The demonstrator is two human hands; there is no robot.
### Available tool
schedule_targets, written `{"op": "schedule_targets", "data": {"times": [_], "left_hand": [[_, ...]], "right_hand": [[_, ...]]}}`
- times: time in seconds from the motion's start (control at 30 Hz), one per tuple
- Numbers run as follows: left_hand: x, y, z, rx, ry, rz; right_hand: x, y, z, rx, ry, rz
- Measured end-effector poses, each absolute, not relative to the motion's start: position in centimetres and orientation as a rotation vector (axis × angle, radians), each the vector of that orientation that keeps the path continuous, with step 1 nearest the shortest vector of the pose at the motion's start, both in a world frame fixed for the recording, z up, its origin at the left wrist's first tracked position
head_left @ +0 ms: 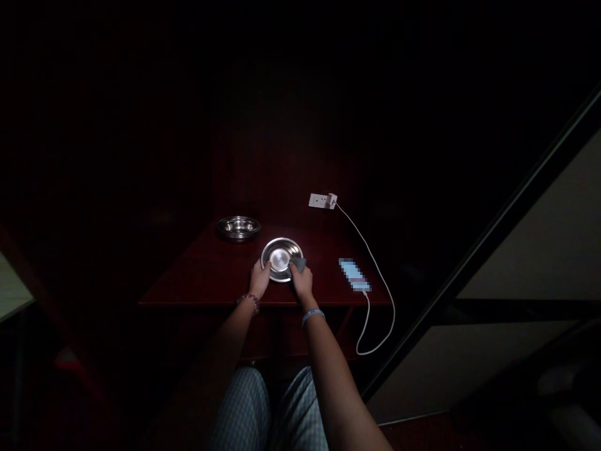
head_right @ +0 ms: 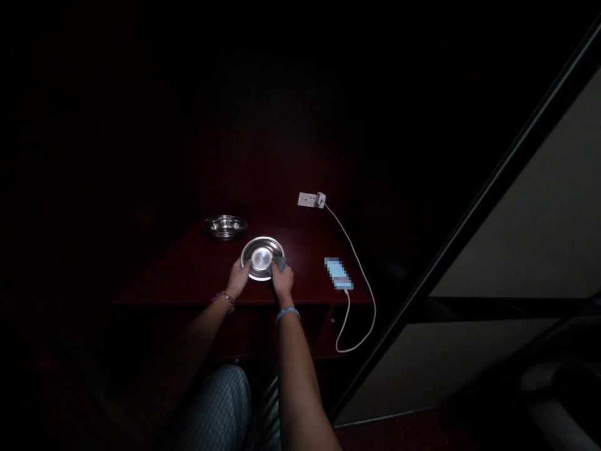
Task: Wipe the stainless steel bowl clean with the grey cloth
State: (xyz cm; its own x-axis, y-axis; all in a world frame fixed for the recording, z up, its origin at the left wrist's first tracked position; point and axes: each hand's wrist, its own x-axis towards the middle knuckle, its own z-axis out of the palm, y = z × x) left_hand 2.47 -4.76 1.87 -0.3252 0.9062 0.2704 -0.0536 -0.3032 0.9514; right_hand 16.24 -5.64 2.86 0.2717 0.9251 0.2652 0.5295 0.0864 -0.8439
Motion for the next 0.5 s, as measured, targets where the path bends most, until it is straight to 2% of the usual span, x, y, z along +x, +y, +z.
{"op": "schedule_targets", "data": {"times": [0.5], "left_hand": [[2.32, -5.37, 2.23, 1.312, 1.102, 1.664]], "right_hand": [[16.12, -6.05, 3.68, -1.584, -1.324, 0.562]]}}
